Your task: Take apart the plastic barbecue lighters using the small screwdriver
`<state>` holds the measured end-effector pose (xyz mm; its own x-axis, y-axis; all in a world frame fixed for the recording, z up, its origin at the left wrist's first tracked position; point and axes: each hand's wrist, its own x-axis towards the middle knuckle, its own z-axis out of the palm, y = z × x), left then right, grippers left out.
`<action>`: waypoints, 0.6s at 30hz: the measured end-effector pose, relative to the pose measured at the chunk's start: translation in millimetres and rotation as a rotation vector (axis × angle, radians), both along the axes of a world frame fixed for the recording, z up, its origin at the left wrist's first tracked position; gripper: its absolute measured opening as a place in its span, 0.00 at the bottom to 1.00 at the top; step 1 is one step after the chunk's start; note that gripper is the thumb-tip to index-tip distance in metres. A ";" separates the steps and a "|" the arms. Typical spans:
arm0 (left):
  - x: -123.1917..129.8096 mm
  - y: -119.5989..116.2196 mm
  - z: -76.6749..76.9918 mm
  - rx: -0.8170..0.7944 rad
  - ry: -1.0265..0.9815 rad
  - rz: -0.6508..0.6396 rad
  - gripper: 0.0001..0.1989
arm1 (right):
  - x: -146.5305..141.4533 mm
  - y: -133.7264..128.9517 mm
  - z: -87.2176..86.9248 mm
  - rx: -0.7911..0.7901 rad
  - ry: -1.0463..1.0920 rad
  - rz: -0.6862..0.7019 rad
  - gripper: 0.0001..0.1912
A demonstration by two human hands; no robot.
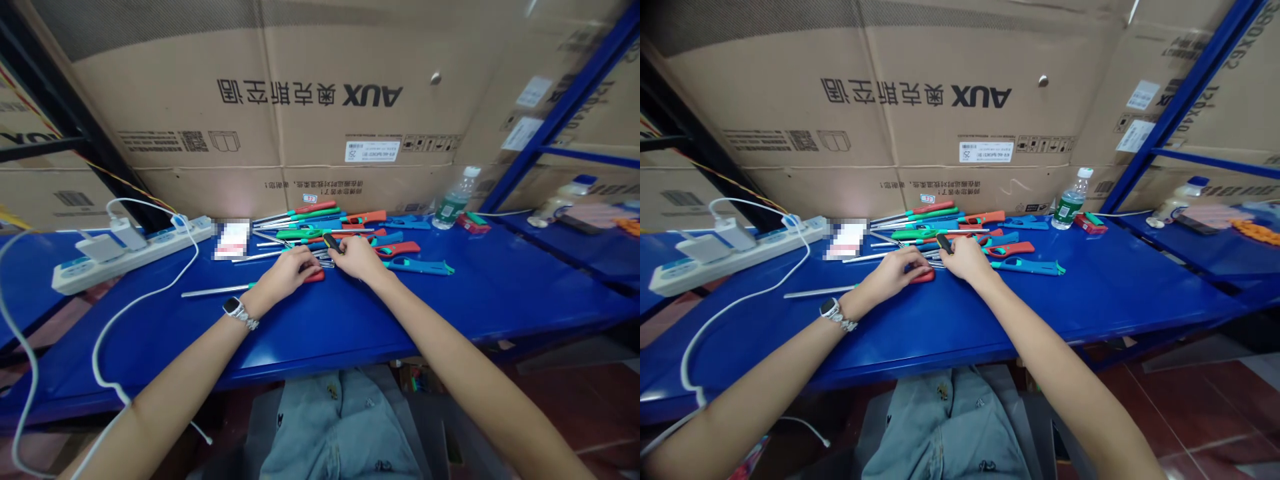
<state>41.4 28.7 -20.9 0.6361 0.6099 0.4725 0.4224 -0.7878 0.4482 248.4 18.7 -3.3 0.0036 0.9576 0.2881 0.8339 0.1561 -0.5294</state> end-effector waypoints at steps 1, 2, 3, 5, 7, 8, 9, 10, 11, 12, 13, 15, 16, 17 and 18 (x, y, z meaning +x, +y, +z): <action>0.4 -1.7 -0.2 0.006 0.002 0.002 0.06 | 0.2 -0.6 -1.7 -0.006 -0.030 -0.018 0.15; 0.8 -3.7 -0.2 0.009 0.004 0.005 0.06 | 0.3 -1.8 -3.1 -0.004 -0.057 -0.030 0.13; 1.0 -5.8 0.1 0.009 0.005 0.008 0.06 | 0.3 -3.8 -4.1 0.000 -0.081 -0.040 0.11; 1.1 -10.2 1.2 0.003 0.007 0.011 0.07 | -0.2 -10.1 -4.8 0.003 -0.138 -0.050 0.09; 0.8 -13.8 2.7 -0.002 0.012 0.009 0.08 | -1.1 -18.8 -3.9 0.041 -0.203 -0.047 0.12; 0.6 -15.2 3.3 -0.001 0.016 0.009 0.07 | -1.5 -23.4 -3.3 0.089 -0.234 -0.027 0.14; 0.4 -16.2 3.8 0.000 0.019 0.011 0.07 | -1.7 -27.9 -2.8 0.146 -0.258 0.008 0.16; 0.2 -17.0 4.2 0.000 0.022 0.012 0.06 | -1.8 -32.1 -2.5 0.199 -0.274 0.051 0.17; 0.2 -17.5 4.3 -0.001 0.022 0.013 0.06 | -1.7 -35.7 -2.5 0.240 -0.280 0.105 0.19; 0.2 -17.8 4.2 -0.001 0.019 0.014 0.05 | -1.5 -38.8 -2.7 0.260 -0.277 0.175 0.20; 0.4 -18.0 4.0 0.000 0.013 0.013 0.05 | -1.2 -41.1 -3.2 0.264 -0.270 0.256 0.22; 1.1 -18.4 3.5 0.000 -0.002 0.010 0.06 | -0.8 -44.0 -4.2 0.254 -0.236 0.422 0.21; 1.5 -18.6 3.5 0.002 -0.009 0.008 0.06 | -0.9 -44.6 -4.6 0.250 -0.214 0.487 0.20; 1.6 -18.7 3.8 0.003 -0.017 0.006 0.06 | -1.3 -44.7 -5.0 0.248 -0.192 0.524 0.18; 1.5 -18.6 4.6 0.003 -0.025 0.005 0.06 | -1.9 -44.3 -5.4 0.246 -0.171 0.530 0.16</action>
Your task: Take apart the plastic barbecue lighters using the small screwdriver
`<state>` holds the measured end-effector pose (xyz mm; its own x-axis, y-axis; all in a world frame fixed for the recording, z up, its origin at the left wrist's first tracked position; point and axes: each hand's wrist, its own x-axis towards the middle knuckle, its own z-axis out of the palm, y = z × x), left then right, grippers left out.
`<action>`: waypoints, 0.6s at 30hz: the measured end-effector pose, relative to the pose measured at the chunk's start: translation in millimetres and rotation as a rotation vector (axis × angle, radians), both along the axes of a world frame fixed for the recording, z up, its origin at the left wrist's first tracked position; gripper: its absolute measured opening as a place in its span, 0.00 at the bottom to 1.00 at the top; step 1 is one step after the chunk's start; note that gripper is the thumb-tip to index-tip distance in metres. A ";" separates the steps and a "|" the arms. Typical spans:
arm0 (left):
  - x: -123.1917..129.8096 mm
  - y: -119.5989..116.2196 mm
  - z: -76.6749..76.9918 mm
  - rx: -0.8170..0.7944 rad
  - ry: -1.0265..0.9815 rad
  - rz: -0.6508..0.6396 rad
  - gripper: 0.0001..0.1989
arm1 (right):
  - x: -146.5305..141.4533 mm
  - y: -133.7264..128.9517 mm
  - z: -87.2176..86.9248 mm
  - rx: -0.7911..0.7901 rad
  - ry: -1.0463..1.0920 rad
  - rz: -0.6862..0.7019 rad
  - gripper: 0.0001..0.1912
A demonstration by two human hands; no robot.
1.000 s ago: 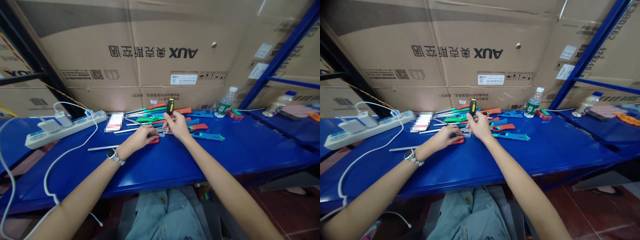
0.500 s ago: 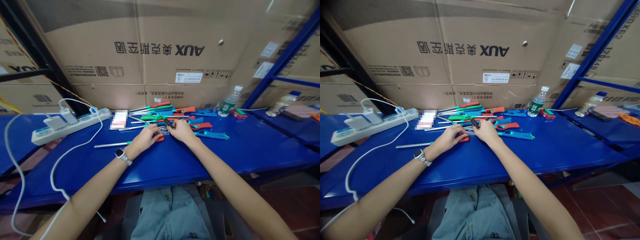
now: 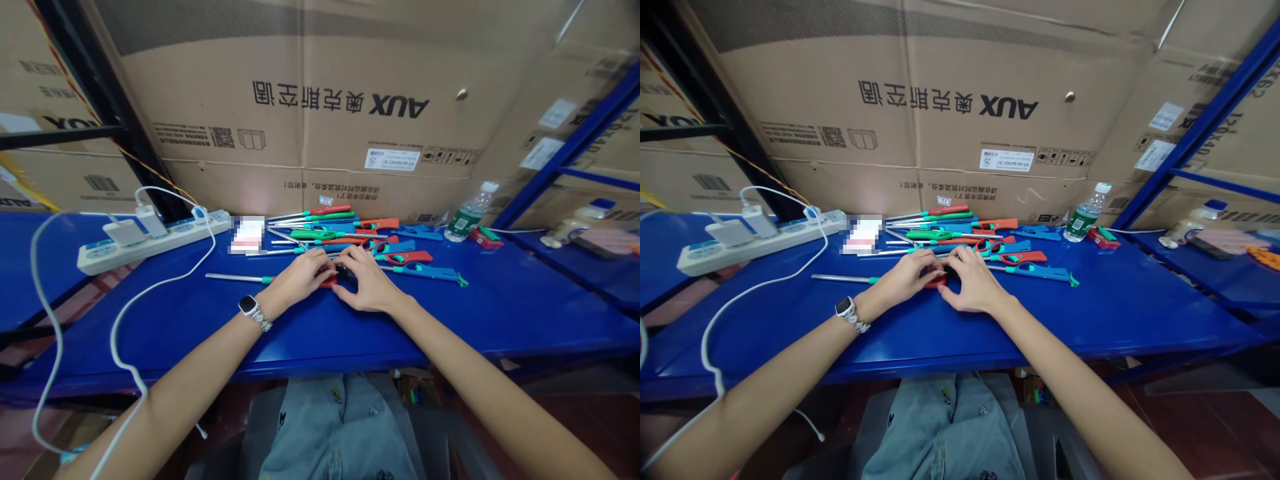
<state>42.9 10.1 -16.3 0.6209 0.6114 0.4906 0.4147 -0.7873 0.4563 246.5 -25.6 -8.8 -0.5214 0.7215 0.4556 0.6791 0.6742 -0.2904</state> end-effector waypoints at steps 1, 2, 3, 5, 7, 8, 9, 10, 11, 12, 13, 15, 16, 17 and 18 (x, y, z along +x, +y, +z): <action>-0.7 0.3 1.3 0.000 -0.012 0.000 0.07 | -0.7 0.7 -0.5 -0.007 0.017 -0.009 0.15; -2.0 0.9 3.1 -0.001 -0.031 0.002 0.07 | -1.3 1.7 -1.2 -0.013 0.028 -0.022 0.15; -4.1 1.9 5.3 0.000 -0.058 0.009 0.07 | -1.8 2.7 -2.1 -0.019 0.034 -0.033 0.15; -10.5 5.2 10.2 0.007 -0.116 0.042 0.08 | -2.3 4.6 -4.2 -0.025 0.039 -0.042 0.14; -18.7 9.8 13.7 0.016 -0.135 0.102 0.09 | -2.1 5.8 -6.0 -0.027 0.041 -0.037 0.12; -22.8 12.4 14.3 0.012 -0.119 0.132 0.09 | -1.9 6.0 -6.6 -0.029 0.043 -0.037 0.12; -26.5 15.0 14.1 0.002 -0.092 0.155 0.10 | -1.7 6.0 -6.9 -0.033 0.045 -0.040 0.11; -29.6 17.6 13.0 -0.012 -0.061 0.171 0.10 | -1.5 5.8 -7.0 -0.036 0.046 -0.043 0.11; -32.1 20.1 11.3 -0.022 -0.035 0.180 0.10 | -1.4 5.4 -6.8 -0.039 0.046 -0.047 0.11; -33.9 22.3 9.2 -0.028 -0.016 0.186 0.10 | -1.4 4.9 -6.4 -0.041 0.045 -0.051 0.11; -35.1 24.3 7.2 -0.026 -0.004 0.191 0.11 | -1.5 4.4 -6.0 -0.038 0.042 -0.053 0.11; -36.1 27.3 4.1 -0.007 0.009 0.208 0.11 | -1.8 3.3 -5.3 -0.026 0.033 -0.046 0.11; -36.1 28.4 3.4 0.004 0.012 0.218 0.11 | -2.1 2.8 -5.1 -0.019 0.028 -0.040 0.12; -35.7 29.1 3.3 0.013 0.015 0.227 0.10 | -2.5 2.5 -5.2 -0.016 0.024 -0.034 0.12; -34.9 29.7 3.5 0.022 0.019 0.232 0.10 | -3.0 2.3 -5.4 -0.019 0.020 -0.029 0.12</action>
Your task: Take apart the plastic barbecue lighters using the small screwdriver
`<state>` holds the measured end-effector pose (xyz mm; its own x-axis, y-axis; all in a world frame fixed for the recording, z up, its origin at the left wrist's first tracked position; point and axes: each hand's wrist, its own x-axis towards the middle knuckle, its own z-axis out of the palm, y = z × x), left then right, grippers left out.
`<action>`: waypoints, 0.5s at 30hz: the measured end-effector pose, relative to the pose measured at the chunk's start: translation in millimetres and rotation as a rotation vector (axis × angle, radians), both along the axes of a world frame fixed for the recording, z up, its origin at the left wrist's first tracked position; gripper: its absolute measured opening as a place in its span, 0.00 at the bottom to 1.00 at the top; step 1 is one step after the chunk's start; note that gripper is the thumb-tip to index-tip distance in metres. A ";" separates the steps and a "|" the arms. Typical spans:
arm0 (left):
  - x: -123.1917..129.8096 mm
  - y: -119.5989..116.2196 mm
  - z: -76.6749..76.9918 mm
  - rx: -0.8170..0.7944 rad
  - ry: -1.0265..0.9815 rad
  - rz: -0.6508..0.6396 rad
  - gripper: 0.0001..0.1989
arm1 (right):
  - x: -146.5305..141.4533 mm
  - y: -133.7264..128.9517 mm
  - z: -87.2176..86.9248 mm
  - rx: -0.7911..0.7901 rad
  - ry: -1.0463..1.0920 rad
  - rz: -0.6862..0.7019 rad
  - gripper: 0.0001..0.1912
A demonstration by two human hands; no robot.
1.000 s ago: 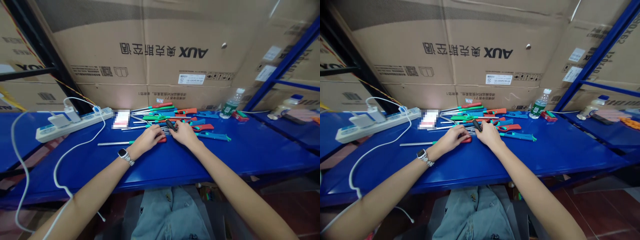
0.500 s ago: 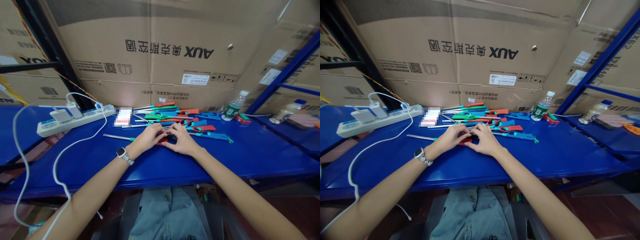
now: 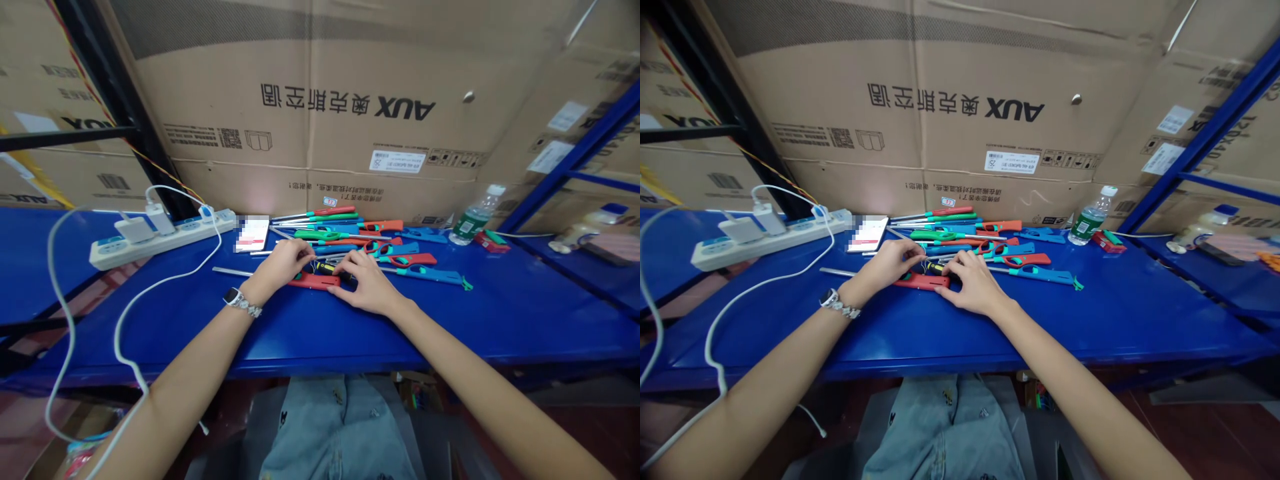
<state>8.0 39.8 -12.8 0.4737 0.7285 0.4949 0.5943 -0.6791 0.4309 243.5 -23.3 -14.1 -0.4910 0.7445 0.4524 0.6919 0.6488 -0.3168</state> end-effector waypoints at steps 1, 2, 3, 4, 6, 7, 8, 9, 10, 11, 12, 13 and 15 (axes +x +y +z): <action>1.1 0.5 0.5 0.009 0.006 0.004 0.09 | -0.6 -0.1 -0.3 -0.006 -0.001 0.004 0.12; 2.6 1.0 1.0 0.017 0.012 0.004 0.08 | -1.2 0.0 -0.6 -0.015 0.000 0.005 0.12; 4.3 1.5 1.4 0.025 0.018 0.004 0.08 | -1.9 0.1 -0.8 -0.021 0.004 0.004 0.12; 6.1 2.1 1.7 0.031 0.024 0.002 0.08 | -2.5 0.4 -1.0 -0.025 0.009 0.001 0.12; 9.0 3.6 1.7 0.038 0.030 -0.005 0.07 | -3.4 0.7 -1.2 -0.027 0.018 -0.006 0.12; 9.8 4.2 1.6 0.040 0.027 -0.009 0.08 | -3.6 0.7 -1.2 -0.028 0.022 -0.009 0.12; 9.9 4.7 1.4 0.044 0.023 -0.014 0.08 | -3.6 0.5 -1.2 -0.029 0.023 -0.012 0.12; 9.5 5.0 1.4 0.049 0.020 -0.019 0.08 | -3.3 0.1 -1.3 -0.031 0.024 -0.013 0.12; 8.4 5.0 1.6 0.055 0.017 -0.024 0.09 | -2.9 -0.5 -1.4 -0.032 0.024 -0.014 0.12; 7.0 4.6 2.1 0.061 0.014 -0.026 0.09 | -2.6 -1.3 -1.4 -0.033 0.024 -0.013 0.12; 5.5 3.8 2.9 0.064 0.011 -0.025 0.09 | -2.5 -2.1 -1.4 -0.032 0.023 -0.012 0.12; 4.0 2.6 4.0 0.065 0.007 -0.022 0.09 | -2.9 -2.7 -1.1 -0.027 0.020 -0.011 0.12; 1.9 -0.7 7.0 0.062 -0.014 -0.014 0.09 | -6.0 -2.6 0.4 -0.005 -0.006 -0.005 0.14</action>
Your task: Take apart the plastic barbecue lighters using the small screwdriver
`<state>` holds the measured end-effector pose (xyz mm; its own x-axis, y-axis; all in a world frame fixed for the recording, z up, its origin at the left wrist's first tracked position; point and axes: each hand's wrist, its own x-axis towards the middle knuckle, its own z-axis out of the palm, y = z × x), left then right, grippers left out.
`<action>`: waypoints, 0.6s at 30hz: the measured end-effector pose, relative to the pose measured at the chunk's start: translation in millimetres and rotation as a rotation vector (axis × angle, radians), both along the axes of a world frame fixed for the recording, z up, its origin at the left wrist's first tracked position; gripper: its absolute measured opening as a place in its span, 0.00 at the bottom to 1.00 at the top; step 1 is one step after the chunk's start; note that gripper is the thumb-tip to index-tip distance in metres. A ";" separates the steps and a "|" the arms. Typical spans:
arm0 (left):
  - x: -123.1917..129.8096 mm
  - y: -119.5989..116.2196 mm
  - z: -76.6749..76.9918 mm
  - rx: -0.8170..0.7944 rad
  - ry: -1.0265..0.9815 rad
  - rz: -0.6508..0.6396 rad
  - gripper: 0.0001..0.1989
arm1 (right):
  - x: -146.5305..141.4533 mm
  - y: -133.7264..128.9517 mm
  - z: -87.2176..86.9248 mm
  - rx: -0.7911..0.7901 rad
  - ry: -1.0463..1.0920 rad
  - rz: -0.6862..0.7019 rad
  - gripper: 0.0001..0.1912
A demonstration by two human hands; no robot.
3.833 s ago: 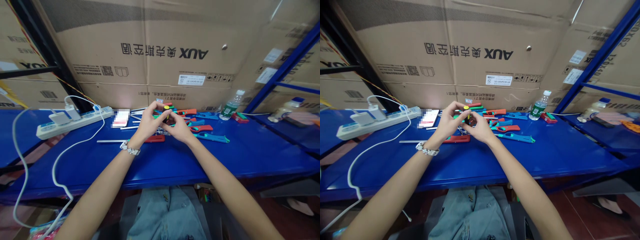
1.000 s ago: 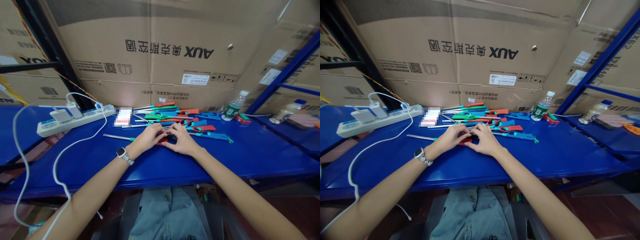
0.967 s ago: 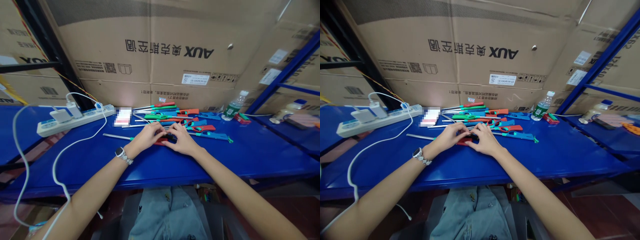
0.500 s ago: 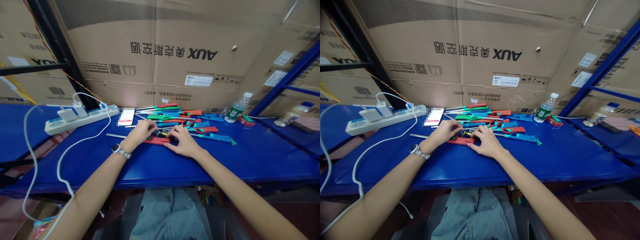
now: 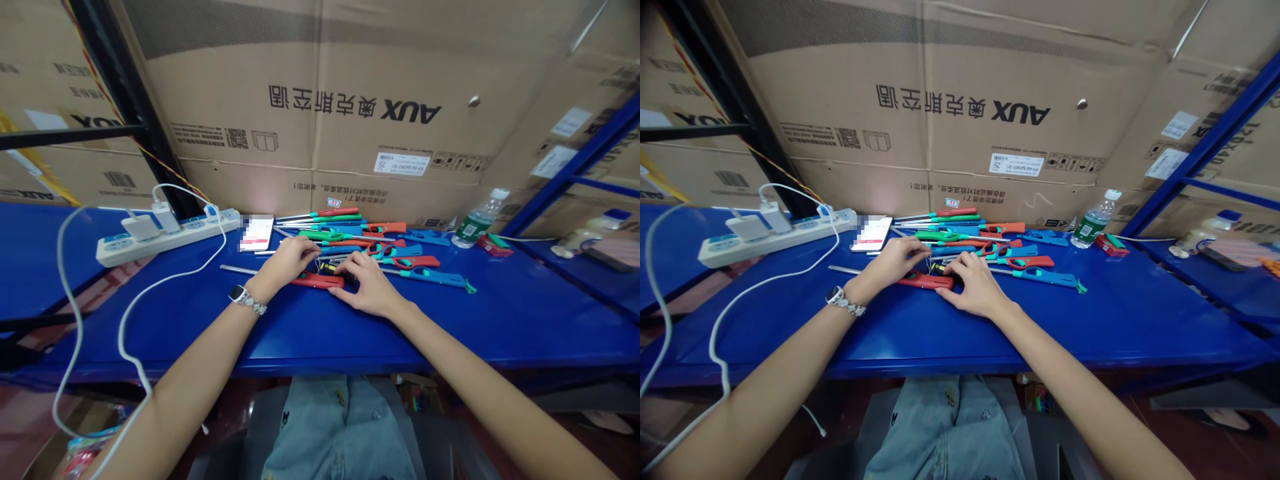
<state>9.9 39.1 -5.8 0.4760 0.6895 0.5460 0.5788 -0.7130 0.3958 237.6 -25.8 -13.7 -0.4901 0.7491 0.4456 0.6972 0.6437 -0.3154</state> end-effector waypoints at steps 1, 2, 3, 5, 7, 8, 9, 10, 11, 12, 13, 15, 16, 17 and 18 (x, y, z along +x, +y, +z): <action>-0.5 -1.8 1.6 -0.003 -0.015 0.005 0.10 | -3.0 1.2 1.5 0.013 -0.029 0.006 0.15; -0.8 -3.6 3.1 -0.006 -0.030 0.011 0.10 | -7.1 3.3 3.5 0.022 -0.067 0.014 0.17; -0.8 -5.1 4.4 -0.009 -0.045 0.017 0.10 | -12.1 6.3 6.0 0.023 -0.114 0.028 0.17; -0.8 -6.8 5.9 -0.007 -0.065 0.032 0.09 | -23.9 14.1 12.2 -0.005 -0.218 0.057 0.16; -1.1 -7.2 6.3 0.012 -0.088 0.053 0.08 | -35.6 22.1 18.6 -0.053 -0.308 0.076 0.14; -1.3 -7.2 6.6 0.030 -0.109 0.065 0.08 | -40.5 25.3 21.4 -0.069 -0.341 0.078 0.14; -1.5 -7.4 7.1 0.055 -0.138 0.082 0.08 | -44.4 27.6 23.9 -0.077 -0.363 0.076 0.15; -1.7 -8.0 8.2 0.087 -0.175 0.105 0.09 | -47.1 28.9 26.1 -0.077 -0.374 0.073 0.15; -1.8 -9.1 9.8 0.122 -0.216 0.131 0.09 | -48.7 29.3 28.0 -0.072 -0.377 0.071 0.15; -1.9 -10.9 12.1 0.163 -0.254 0.159 0.09 | -48.9 29.0 29.7 -0.068 -0.375 0.068 0.14; -1.9 -13.2 14.8 0.212 -0.291 0.194 0.09 | -48.1 28.4 31.5 -0.068 -0.369 0.064 0.14; -2.0 -18.5 20.6 0.344 -0.386 0.305 0.07 | -43.6 27.3 35.0 -0.084 -0.345 0.040 0.15; -2.0 -20.9 23.0 0.417 -0.451 0.373 0.06 | -40.5 27.1 36.6 -0.100 -0.322 0.021 0.16; -1.9 -22.8 24.6 0.480 -0.524 0.440 0.05 | -37.1 27.1 37.9 -0.122 -0.286 0.000 0.16; -1.3 -23.9 25.3 0.515 -0.601 0.493 0.05 | -33.7 27.2 38.6 -0.147 -0.238 -0.020 0.16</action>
<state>8.6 15.2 19.5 -0.2682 0.3428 0.9003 0.6634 -0.6120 0.4306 203.8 1.4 24.9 -0.5529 0.8076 0.2053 0.7748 0.5889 -0.2299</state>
